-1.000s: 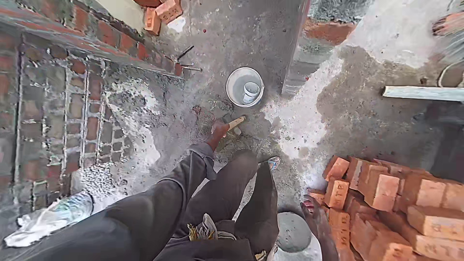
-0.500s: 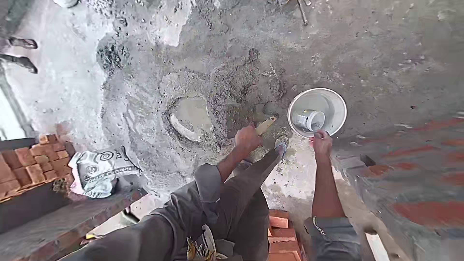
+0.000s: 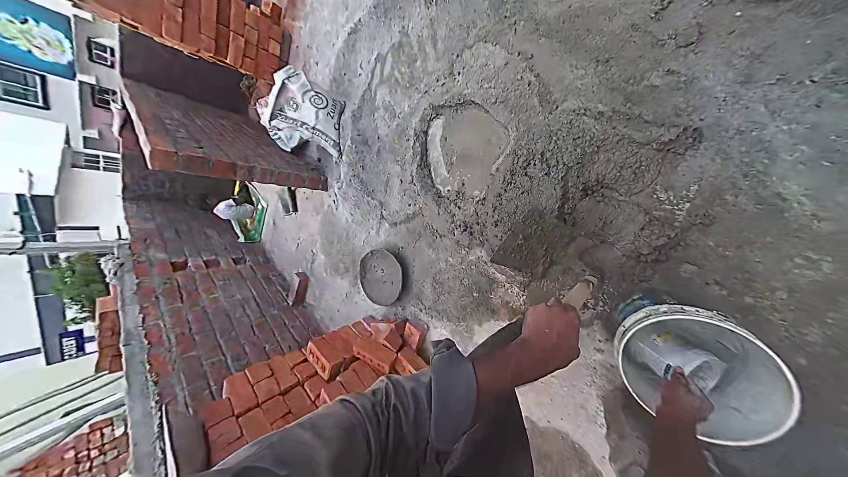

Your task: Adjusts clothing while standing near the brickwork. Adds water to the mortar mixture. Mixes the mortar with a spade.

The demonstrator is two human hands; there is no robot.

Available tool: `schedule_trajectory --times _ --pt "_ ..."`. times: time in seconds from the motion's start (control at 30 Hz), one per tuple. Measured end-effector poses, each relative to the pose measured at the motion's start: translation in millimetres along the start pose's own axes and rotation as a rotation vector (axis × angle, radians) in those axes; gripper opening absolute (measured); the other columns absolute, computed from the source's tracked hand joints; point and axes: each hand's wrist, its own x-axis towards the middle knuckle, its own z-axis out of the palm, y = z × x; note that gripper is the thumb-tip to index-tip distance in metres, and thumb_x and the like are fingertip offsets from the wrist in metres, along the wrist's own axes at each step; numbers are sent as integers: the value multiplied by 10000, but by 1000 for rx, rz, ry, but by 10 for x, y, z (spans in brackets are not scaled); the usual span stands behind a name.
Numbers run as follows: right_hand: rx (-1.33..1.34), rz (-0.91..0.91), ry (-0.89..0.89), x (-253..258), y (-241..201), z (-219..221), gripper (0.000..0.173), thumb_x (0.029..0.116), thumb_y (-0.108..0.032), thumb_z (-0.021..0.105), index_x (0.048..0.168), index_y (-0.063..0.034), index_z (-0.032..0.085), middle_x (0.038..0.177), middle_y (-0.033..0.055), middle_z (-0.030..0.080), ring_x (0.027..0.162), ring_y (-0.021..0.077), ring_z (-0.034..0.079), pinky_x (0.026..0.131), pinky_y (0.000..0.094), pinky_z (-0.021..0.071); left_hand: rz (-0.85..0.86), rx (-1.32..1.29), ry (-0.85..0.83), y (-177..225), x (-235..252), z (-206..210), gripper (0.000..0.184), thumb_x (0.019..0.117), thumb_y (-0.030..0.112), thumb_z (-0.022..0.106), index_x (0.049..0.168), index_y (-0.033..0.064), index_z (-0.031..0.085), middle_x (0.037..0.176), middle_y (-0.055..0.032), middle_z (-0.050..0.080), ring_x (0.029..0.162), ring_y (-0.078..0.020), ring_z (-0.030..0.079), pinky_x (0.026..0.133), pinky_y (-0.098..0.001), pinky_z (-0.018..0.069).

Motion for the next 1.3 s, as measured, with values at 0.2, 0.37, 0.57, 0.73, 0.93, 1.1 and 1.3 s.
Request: schedule_trajectory --times 0.2,0.37,0.57,0.73,0.93,1.1,1.3 --pt "-499 -392 106 -827 -330 -619 420 1059 -371 560 1115 -3 753 1134 305 706 1130 501 646 992 711 426 -9 -175 -9 -501 164 -273 445 920 284 672 1253 -9 633 1283 -248 640 1189 -441 621 918 -660 514" --pt "-542 -532 158 -1515 -713 -1090 354 1050 -307 601 1052 9 759 1051 299 718 1048 496 671 924 686 471 65 -235 28 -1341 272 -247 483 915 298 688 1283 -9 626 1341 -269 607 1244 -469 586 930 -706 488" --pt "-748 -723 95 -2223 -1207 -1408 311 1043 -263 610 1064 11 755 1071 275 726 1051 465 685 938 656 493 95 -320 147 -2869 -544 66 489 949 444 667 1193 21 698 1269 -246 649 1222 -437 602 976 -677 472" --pt "-974 -855 -8 -2492 -2005 -1198 330 1038 -312 612 1022 -19 764 1040 241 739 1034 432 698 924 640 511 -41 -583 211 -4123 -1538 313 439 971 426 678 1138 24 731 1130 -253 694 1110 -435 649 958 -658 478" --pt "-1174 -982 -129 -2697 -3421 92 369 1044 -359 581 1067 -23 733 1084 244 722 1070 419 687 921 624 520 -353 -911 296 -5257 -1676 852 454 961 431 680 1144 18 727 1148 -282 679 1111 -445 646 962 -656 482" --pt "-1198 -1029 -156 -3099 -4769 1666 460 1074 -403 502 1099 5 712 1136 259 702 1126 409 666 975 603 500 -514 -1087 337 -6157 -1329 1249 445 987 376 675 1181 -23 712 1234 -314 646 1207 -483 593 1026 -672 429" --pt "-1359 -1172 -223 -3935 -5740 3933 479 1082 -426 468 1088 -10 703 1140 256 697 1130 415 659 976 620 484 -662 -1319 258 -6945 -1255 1740 434 1002 351 669 1299 34 681 1259 -316 643 1212 -486 596 1037 -681 417"
